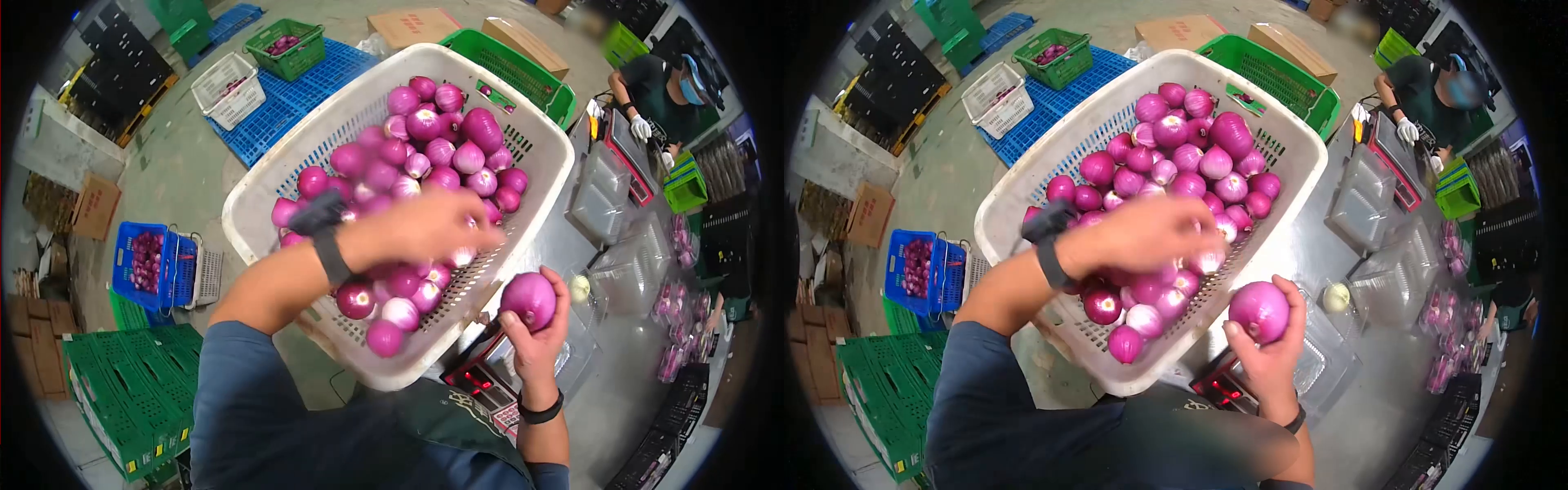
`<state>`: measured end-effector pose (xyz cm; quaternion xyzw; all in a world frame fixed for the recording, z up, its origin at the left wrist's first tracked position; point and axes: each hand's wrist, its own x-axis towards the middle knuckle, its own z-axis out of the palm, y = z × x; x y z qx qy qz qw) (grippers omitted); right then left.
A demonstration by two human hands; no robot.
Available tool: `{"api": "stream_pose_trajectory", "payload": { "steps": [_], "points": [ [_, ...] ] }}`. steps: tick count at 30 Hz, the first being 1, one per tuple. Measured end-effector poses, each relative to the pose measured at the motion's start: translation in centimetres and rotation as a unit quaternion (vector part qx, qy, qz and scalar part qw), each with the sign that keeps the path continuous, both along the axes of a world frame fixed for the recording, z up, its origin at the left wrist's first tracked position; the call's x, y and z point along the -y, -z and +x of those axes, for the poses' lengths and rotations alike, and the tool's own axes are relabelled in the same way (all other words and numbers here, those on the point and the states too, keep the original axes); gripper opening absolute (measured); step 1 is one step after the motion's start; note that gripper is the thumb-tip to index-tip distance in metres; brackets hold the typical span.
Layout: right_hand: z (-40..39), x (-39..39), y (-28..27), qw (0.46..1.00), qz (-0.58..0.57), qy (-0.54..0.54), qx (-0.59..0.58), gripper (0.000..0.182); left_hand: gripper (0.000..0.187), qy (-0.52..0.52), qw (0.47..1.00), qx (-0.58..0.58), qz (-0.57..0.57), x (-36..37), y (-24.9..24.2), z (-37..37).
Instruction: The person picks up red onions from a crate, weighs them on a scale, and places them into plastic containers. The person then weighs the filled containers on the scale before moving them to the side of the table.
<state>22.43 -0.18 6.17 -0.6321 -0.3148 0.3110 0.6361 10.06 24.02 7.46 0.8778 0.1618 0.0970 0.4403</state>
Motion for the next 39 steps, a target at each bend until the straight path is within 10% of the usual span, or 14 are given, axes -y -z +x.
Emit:
{"api": "stream_pose_trajectory", "payload": {
  "steps": [3,10,17,20,25,39],
  "points": [
    [1.7,2.7,0.4,0.993,0.009,0.051,-0.105,0.075,0.035,-0.216,0.933,-0.136,0.253,-8.4,2.8,-2.3],
    [5.2,9.8,2.6,0.962,0.068,0.178,-0.194,0.063,0.057,-0.238,0.848,-0.239,0.408,-15.0,13.7,-6.7],
    [7.0,16.5,3.7,0.933,0.108,0.254,-0.231,0.057,0.060,-0.261,0.881,-0.213,0.331,-14.4,10.9,-6.9],
    [7.4,19.0,3.6,0.934,0.116,0.281,-0.189,0.057,0.056,-0.364,0.923,-0.121,-0.034,-13.0,6.2,-6.4],
    [8.2,21.5,4.0,0.938,0.071,0.315,-0.130,0.063,0.062,-0.189,0.789,0.222,-0.541,-5.8,1.6,-5.8],
    [10.0,23.6,4.3,0.916,-0.132,0.177,0.335,0.065,0.095,0.080,0.955,0.072,-0.278,22.8,-2.8,4.5]
  ]
}}
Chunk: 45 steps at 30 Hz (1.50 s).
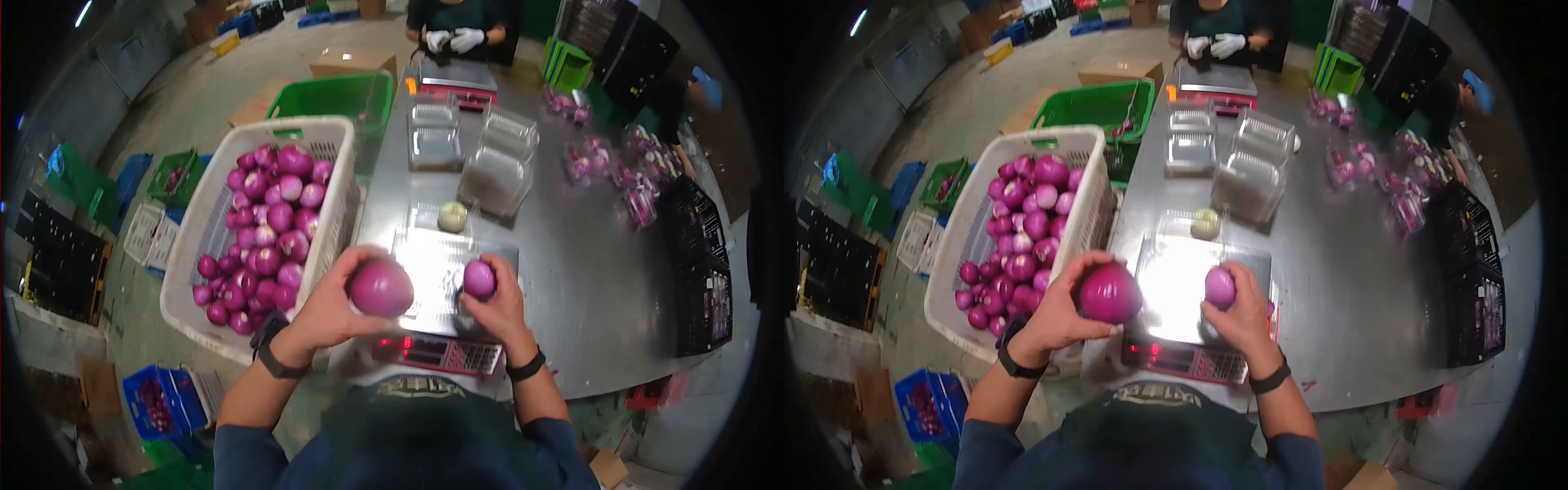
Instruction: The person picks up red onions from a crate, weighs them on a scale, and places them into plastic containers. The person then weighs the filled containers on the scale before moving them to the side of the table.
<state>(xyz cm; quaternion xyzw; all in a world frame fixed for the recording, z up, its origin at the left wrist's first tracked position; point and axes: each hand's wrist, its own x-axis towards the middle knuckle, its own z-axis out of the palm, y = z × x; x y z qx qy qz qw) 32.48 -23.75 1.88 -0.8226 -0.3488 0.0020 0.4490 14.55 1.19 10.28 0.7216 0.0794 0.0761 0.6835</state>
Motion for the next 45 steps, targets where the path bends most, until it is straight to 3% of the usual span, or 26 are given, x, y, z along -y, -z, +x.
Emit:
{"api": "stream_pose_trajectory", "payload": {
  "steps": [5,6,9,12,16,22,26,28,32,35,36,37,40,45],
  "points": [
    [0.8,0.6,0.4,0.998,0.029,-0.053,0.026,0.065,0.101,-0.030,0.994,0.046,0.098,4.7,0.8,0.2],
    [0.9,0.8,0.5,0.997,0.032,-0.061,0.034,0.065,0.087,-0.067,0.984,0.083,0.141,5.3,1.4,0.6],
    [1.3,1.0,0.8,0.995,0.040,-0.082,0.051,0.065,0.100,-0.051,0.974,0.069,0.210,5.8,2.9,0.8],
    [1.8,1.0,1.1,0.992,0.039,-0.100,0.063,0.064,0.099,-0.077,0.948,0.077,0.300,6.4,4.3,1.3],
    [1.8,0.4,1.3,0.989,0.042,-0.127,0.064,0.064,0.089,-0.122,0.939,0.030,0.319,7.1,5.1,3.0],
    [1.5,-1.2,1.3,0.979,-0.053,-0.145,0.131,0.063,0.068,-0.099,0.900,-0.064,0.420,6.4,6.8,5.3],
    [1.4,-1.1,2.8,0.972,-0.144,-0.128,0.135,0.062,0.064,-0.079,0.881,-0.036,0.465,5.6,9.1,6.5],
    [1.2,-0.9,3.5,0.977,-0.132,-0.125,0.109,0.061,0.060,-0.063,0.862,-0.002,0.504,5.1,10.9,7.2],
    [1.6,-0.4,3.0,0.989,-0.065,-0.129,0.031,0.055,0.054,-0.078,0.902,0.015,0.425,5.4,12.4,7.6],
    [1.8,0.5,3.5,0.997,0.027,-0.041,0.053,0.046,0.050,-0.200,0.941,0.019,0.272,5.0,13.4,6.9],
    [2.3,1.1,3.3,1.000,0.004,-0.016,0.008,0.047,0.043,-0.223,0.951,-0.008,0.215,4.4,13.4,6.2],
    [2.7,1.4,3.2,1.000,0.015,0.012,0.004,0.044,0.038,-0.280,0.953,-0.035,0.108,4.5,14.2,5.8],
    [4.6,1.8,4.0,0.990,0.019,0.080,-0.116,0.041,0.036,-0.332,0.940,-0.067,-0.048,4.5,12.0,4.1],
    [9.1,0.0,5.8,0.952,0.047,0.115,-0.278,0.057,0.035,-0.352,0.922,-0.078,-0.138,5.3,12.1,1.7]
  ]
}}
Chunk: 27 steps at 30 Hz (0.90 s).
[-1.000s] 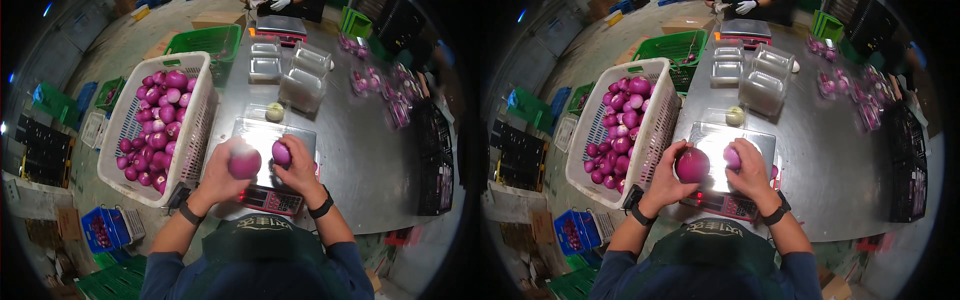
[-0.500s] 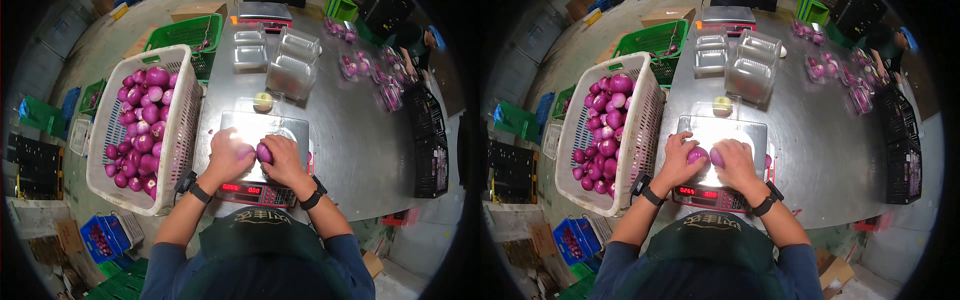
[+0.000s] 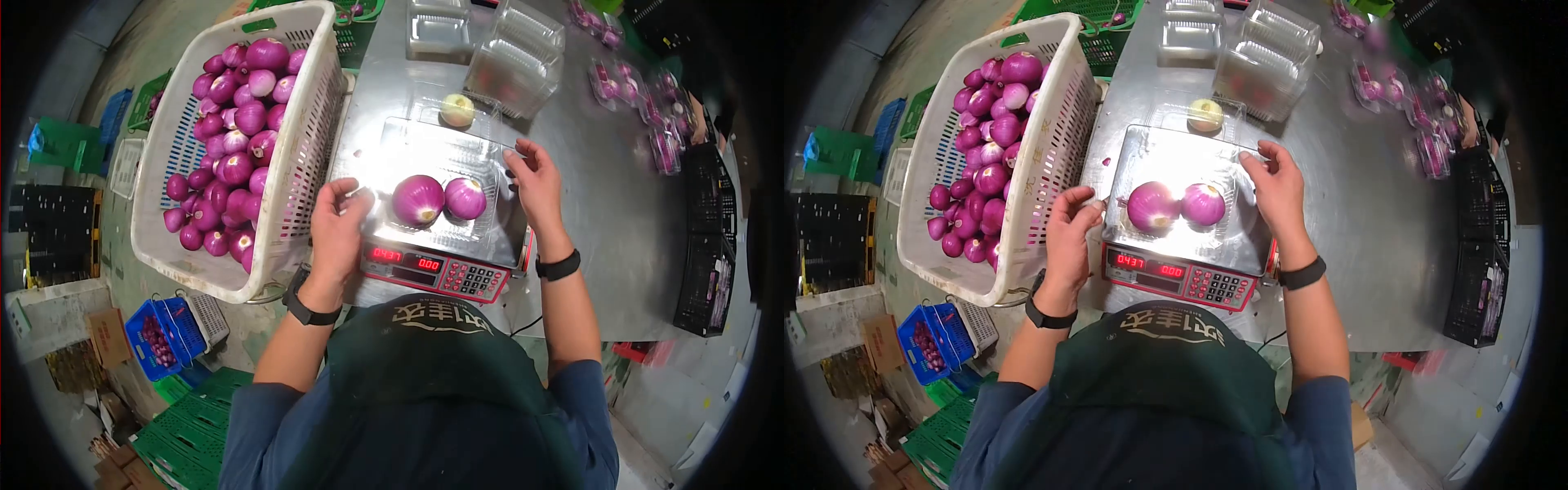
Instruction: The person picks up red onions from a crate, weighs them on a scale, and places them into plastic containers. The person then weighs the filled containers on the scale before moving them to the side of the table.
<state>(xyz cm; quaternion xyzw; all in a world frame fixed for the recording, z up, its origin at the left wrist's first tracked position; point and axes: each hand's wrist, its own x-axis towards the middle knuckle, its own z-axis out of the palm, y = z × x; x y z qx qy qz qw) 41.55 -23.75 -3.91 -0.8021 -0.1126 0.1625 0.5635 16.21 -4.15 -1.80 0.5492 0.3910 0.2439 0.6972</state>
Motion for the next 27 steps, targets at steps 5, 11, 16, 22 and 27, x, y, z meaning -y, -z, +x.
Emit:
{"api": "stream_pose_trajectory", "payload": {
  "steps": [5,11,16,22,27],
  "points": [
    [2.7,-3.2,-0.1,0.982,0.074,-0.002,-0.176,0.077,0.035,0.083,0.982,-0.018,-0.168,1.2,2.0,-2.2],
    [-1.2,1.7,-2.4,0.962,-0.037,-0.152,0.225,0.065,0.025,0.120,0.947,0.084,-0.286,2.0,1.0,-3.3],
    [-8.1,7.0,-4.0,0.944,-0.071,-0.320,-0.045,0.103,0.007,0.088,0.951,0.067,-0.288,1.6,1.8,-2.3],
    [-10.5,6.5,0.2,0.956,0.123,-0.072,-0.255,0.063,0.009,0.111,0.971,0.006,-0.211,1.6,3.0,-0.3],
    [-10.3,8.9,0.1,0.955,0.144,-0.050,-0.255,0.054,0.019,0.149,0.973,0.005,-0.175,3.2,2.6,1.3]
  ]
}}
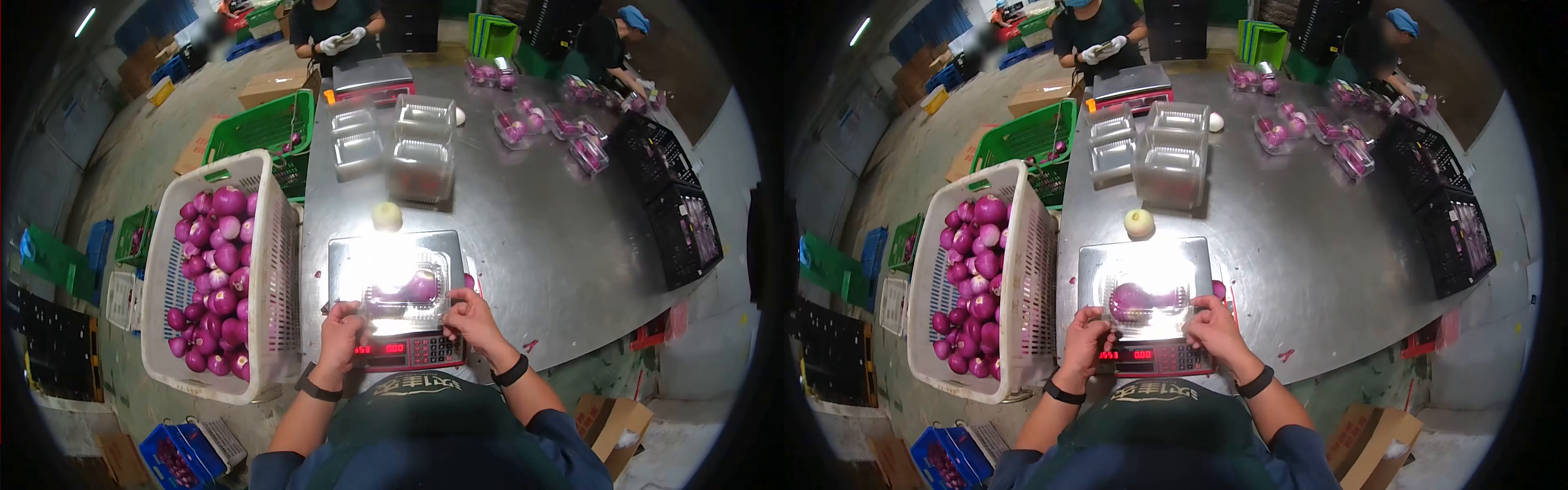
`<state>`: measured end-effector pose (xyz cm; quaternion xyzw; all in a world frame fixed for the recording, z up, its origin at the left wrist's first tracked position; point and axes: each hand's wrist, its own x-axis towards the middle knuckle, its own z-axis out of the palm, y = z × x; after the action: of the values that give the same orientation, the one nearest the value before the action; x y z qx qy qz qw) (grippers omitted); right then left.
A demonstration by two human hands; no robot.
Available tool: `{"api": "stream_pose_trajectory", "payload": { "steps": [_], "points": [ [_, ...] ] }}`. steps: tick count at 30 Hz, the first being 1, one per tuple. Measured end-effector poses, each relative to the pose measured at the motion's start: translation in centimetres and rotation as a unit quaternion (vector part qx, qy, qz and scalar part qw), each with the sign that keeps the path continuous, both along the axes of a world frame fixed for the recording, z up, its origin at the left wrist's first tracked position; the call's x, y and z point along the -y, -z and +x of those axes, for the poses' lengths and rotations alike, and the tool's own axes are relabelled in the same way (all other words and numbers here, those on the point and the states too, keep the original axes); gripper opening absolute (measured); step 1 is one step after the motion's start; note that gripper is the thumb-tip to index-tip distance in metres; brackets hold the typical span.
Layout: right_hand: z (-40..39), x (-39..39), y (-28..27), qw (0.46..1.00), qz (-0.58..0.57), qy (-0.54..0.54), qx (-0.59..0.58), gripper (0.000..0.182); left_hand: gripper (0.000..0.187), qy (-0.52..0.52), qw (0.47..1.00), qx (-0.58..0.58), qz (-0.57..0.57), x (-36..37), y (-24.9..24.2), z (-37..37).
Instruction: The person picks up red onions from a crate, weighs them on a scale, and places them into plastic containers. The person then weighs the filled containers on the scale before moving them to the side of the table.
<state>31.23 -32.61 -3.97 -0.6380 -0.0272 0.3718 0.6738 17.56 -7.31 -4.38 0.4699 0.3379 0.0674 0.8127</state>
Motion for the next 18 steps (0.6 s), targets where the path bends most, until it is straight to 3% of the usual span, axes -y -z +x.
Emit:
{"api": "stream_pose_trajectory", "payload": {
  "steps": [2,5,9,10,12,15,18],
  "points": [
    [0.4,1.5,-0.1,1.000,-0.006,0.004,0.000,0.056,0.038,0.037,0.999,-0.001,0.012,0.4,0.0,0.9],
    [0.9,3.9,-0.7,0.998,-0.027,0.052,0.013,0.057,0.041,0.065,0.998,0.010,0.000,1.2,-0.1,2.4],
    [1.8,5.7,0.8,0.995,-0.067,0.066,-0.011,0.089,0.043,0.116,0.993,-0.020,0.012,3.1,-0.8,5.3],
    [2.0,5.8,-1.0,0.998,-0.057,0.033,-0.018,0.095,0.043,0.151,0.988,-0.021,0.019,3.4,-0.5,6.0],
    [2.7,5.7,2.2,0.993,0.019,0.116,-0.022,0.079,0.042,0.179,0.983,-0.020,0.029,4.6,-0.3,7.3],
    [4.1,6.7,2.7,0.975,0.084,0.196,-0.060,0.059,0.041,0.210,0.974,-0.011,0.084,5.6,0.1,8.6],
    [7.6,10.0,5.6,0.962,0.101,0.227,-0.114,0.049,0.036,0.209,0.973,-0.002,0.098,5.9,-4.0,7.6]
  ]
}}
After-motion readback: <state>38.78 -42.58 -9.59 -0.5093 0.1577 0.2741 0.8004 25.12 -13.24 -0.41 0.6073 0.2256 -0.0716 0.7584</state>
